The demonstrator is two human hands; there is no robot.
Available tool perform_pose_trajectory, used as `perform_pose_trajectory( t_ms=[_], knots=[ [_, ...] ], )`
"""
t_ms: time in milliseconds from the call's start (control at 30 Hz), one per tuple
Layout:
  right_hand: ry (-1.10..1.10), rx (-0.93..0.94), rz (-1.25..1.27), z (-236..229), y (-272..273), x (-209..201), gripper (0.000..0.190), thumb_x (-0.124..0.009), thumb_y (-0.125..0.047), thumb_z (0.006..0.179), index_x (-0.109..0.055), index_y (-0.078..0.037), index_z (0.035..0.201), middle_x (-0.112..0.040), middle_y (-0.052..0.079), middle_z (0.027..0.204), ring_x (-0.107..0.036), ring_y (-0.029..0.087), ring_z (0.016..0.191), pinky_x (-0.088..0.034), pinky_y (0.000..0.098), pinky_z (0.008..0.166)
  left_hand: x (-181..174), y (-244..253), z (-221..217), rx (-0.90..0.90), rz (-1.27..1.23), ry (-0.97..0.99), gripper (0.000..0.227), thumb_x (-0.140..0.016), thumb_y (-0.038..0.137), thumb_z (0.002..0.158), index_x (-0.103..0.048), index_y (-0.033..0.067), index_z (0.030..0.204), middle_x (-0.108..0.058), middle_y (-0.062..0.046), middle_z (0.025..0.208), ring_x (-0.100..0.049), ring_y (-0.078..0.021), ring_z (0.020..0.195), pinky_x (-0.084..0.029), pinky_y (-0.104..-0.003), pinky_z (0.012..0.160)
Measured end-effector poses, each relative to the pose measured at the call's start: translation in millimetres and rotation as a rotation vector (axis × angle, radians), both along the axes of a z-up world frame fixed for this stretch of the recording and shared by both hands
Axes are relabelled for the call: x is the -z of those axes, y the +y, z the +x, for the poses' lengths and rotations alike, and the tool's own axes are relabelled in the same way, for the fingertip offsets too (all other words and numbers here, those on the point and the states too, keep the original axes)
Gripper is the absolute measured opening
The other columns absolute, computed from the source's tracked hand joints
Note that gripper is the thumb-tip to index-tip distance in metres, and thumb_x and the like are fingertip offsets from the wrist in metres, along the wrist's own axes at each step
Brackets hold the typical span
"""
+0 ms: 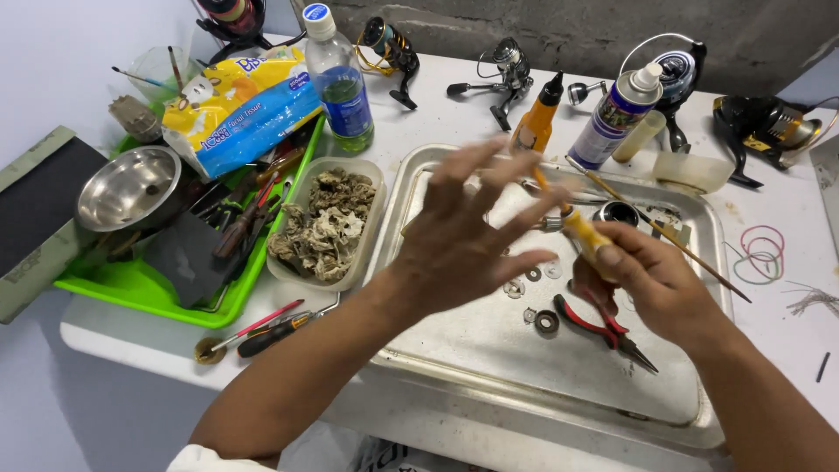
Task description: Disassembling a fishing reel to remove internal components using a screwdriver and manual manipulation.
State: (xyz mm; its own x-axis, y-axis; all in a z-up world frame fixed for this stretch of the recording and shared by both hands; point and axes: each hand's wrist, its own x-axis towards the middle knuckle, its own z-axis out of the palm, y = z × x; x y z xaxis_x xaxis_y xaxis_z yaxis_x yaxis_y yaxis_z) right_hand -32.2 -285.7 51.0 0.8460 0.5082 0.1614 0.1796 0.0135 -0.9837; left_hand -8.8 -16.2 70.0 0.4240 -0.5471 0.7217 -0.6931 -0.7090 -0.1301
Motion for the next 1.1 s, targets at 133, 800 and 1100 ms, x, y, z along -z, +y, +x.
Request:
perform_pose_trajectory(
  t_ms=[133, 800, 1100],
  knots=[
    [0.278, 0.423, -0.106, 13.9, -17.3, 15.1, 0.023, -0.043, -0.013, 0.103, -0.057, -0.004, 0.119, -0.063, 0.02, 0.084, -0.052, 0.028, 0.06, -0.041, 0.0372, 0.047, 8.5, 28.8, 5.6, -0.153, -0.437, 0.208, 0.071, -0.072, 0.039, 0.096, -0.035, 0.0017, 0.144, -0.047, -0.018, 0.14, -0.048, -0.03, 0.13, -0.043, -0.041, 0.115],
    [-0.081, 0.502, -0.514, 8.2, -0.7, 50.1, 0.029, -0.069, -0.022, 0.096, -0.069, -0.005, 0.12, -0.074, 0.021, 0.083, -0.067, 0.028, 0.075, -0.053, 0.0427, 0.076, 72.3, 38.6, 23.5, -0.221, -0.443, 1.046, 0.034, -0.047, 0.032, 0.103, -0.06, 0.0029, 0.115, -0.069, -0.021, 0.083, -0.069, -0.0457, 0.087, -0.052, -0.054, 0.077],
    [-0.142, 0.53, -0.445, 4.5, -1.6, 47.9, 0.027, -0.071, -0.018, 0.094, -0.07, -0.004, 0.118, -0.072, 0.018, 0.077, -0.064, 0.023, 0.072, -0.052, 0.0391, 0.072, 46.4, 37.7, 14.4, -0.318, -0.829, 1.2, 0.036, -0.037, 0.046, 0.103, -0.053, 0.0138, 0.104, -0.073, -0.022, 0.091, -0.07, -0.0435, 0.101, -0.049, -0.052, 0.09]
  ],
)
